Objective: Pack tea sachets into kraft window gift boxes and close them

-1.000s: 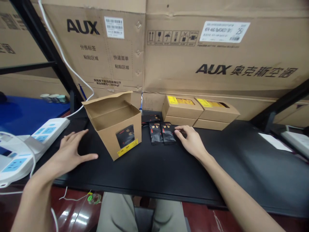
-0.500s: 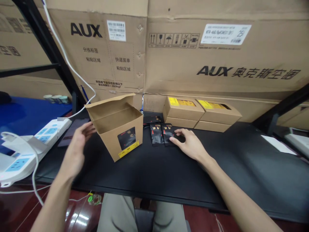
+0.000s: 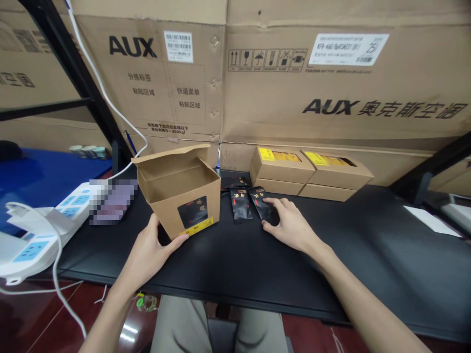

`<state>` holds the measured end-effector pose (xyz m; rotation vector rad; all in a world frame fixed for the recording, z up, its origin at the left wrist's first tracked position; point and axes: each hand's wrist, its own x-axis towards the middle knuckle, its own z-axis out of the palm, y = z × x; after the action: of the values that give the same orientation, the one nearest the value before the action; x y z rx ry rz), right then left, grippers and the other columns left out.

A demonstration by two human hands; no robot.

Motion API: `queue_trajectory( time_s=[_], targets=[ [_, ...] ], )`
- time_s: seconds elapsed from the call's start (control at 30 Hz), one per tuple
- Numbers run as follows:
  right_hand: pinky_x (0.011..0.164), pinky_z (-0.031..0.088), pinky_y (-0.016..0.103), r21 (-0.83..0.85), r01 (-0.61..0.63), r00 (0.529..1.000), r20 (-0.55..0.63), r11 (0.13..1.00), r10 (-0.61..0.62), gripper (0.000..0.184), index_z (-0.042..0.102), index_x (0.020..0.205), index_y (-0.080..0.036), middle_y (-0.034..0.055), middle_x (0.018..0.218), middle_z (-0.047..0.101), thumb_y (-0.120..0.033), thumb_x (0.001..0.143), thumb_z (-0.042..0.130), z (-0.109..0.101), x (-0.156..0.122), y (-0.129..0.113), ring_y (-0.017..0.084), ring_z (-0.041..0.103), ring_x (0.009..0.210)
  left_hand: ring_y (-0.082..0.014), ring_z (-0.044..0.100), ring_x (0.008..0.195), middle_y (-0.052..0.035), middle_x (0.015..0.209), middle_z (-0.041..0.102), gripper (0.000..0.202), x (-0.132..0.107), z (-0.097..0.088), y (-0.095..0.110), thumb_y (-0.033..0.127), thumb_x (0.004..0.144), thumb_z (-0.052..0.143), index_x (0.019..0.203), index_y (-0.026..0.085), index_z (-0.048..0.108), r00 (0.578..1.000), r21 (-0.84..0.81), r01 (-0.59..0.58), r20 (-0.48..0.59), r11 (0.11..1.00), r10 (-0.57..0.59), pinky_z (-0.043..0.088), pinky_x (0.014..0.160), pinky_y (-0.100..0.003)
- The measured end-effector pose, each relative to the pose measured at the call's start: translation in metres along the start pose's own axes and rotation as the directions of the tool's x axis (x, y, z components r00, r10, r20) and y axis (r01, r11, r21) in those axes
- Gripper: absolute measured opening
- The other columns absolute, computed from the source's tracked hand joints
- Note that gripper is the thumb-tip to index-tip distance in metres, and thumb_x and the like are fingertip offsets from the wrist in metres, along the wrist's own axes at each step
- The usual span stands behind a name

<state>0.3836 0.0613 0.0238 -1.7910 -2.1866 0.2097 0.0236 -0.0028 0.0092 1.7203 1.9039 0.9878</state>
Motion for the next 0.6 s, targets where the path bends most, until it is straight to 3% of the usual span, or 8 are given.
queue_trajectory(
  time_s=[0.13,0.27,0.33,0.47,0.6],
  targets=[
    [0.114,0.049,0.046,0.068,-0.052,0.999,0.005,0.996,0.052,0.064,0.058,0.147,-0.014,0.0156,0.132,0.06,-0.024,0.084,0.064,-0.002,0.0,0.007,0.031,0.061,0.126,-0.0389,0.074,0.122,-0.0139,0.131,0.078,0.066,-0.003,0.001,-0.003,0.063,0.079,0.072,0.129,0.023,0.056,1.0,0.008,-0.023,-0.004,1.0,0.023,0.062,0.092,-0.046],
    [0.109,0.053,0.043,0.168,-0.062,0.993,-0.086,0.984,0.078,0.055,0.063,0.139,-0.015,0.0155,0.131,0.06,-0.019,0.084,0.06,-0.001,0.004,0.016,0.027,0.067,0.118,-0.0375,0.074,0.122,-0.0136,0.131,0.078,0.065,-0.004,-0.001,-0.002,0.061,0.081,0.072,0.13,0.022,0.056,0.999,0.002,-0.035,-0.004,0.999,0.035,0.062,0.096,-0.045],
    [0.105,0.055,0.042,0.232,-0.07,0.984,-0.144,0.97,0.106,0.052,0.065,0.134,-0.013,0.0157,0.126,0.063,-0.02,0.083,0.063,-0.001,0.007,0.019,0.026,0.068,0.113,-0.037,0.075,0.118,-0.0136,0.13,0.078,0.065,-0.004,-0.001,-0.002,0.061,0.081,0.073,0.13,0.022,0.056,0.999,0.001,-0.035,0.0,0.999,0.035,0.062,0.094,-0.045],
    [0.086,0.06,0.039,0.355,-0.172,0.956,-0.164,0.919,0.242,0.056,0.067,0.132,-0.012,0.0147,0.117,0.07,-0.024,0.077,0.072,-0.004,0.011,0.021,0.02,0.069,0.083,-0.0364,0.076,0.117,-0.0132,0.13,0.078,0.064,-0.004,-0.001,-0.004,0.061,0.082,0.073,0.131,0.022,0.056,0.999,0.012,-0.045,-0.001,0.999,0.045,0.062,0.095,-0.045],
    [0.078,0.057,0.034,0.376,-0.185,0.95,-0.167,0.908,0.262,0.038,0.075,0.113,-0.017,0.0071,0.091,0.076,-0.029,0.077,0.072,-0.011,0.01,0.02,0.018,0.067,0.072,-0.0364,0.076,0.116,-0.0131,0.13,0.078,0.063,-0.004,0.0,-0.004,0.061,0.083,0.073,0.131,0.023,0.057,0.998,0.023,-0.055,-0.009,0.998,0.055,0.062,0.093,-0.045]
  ],
)
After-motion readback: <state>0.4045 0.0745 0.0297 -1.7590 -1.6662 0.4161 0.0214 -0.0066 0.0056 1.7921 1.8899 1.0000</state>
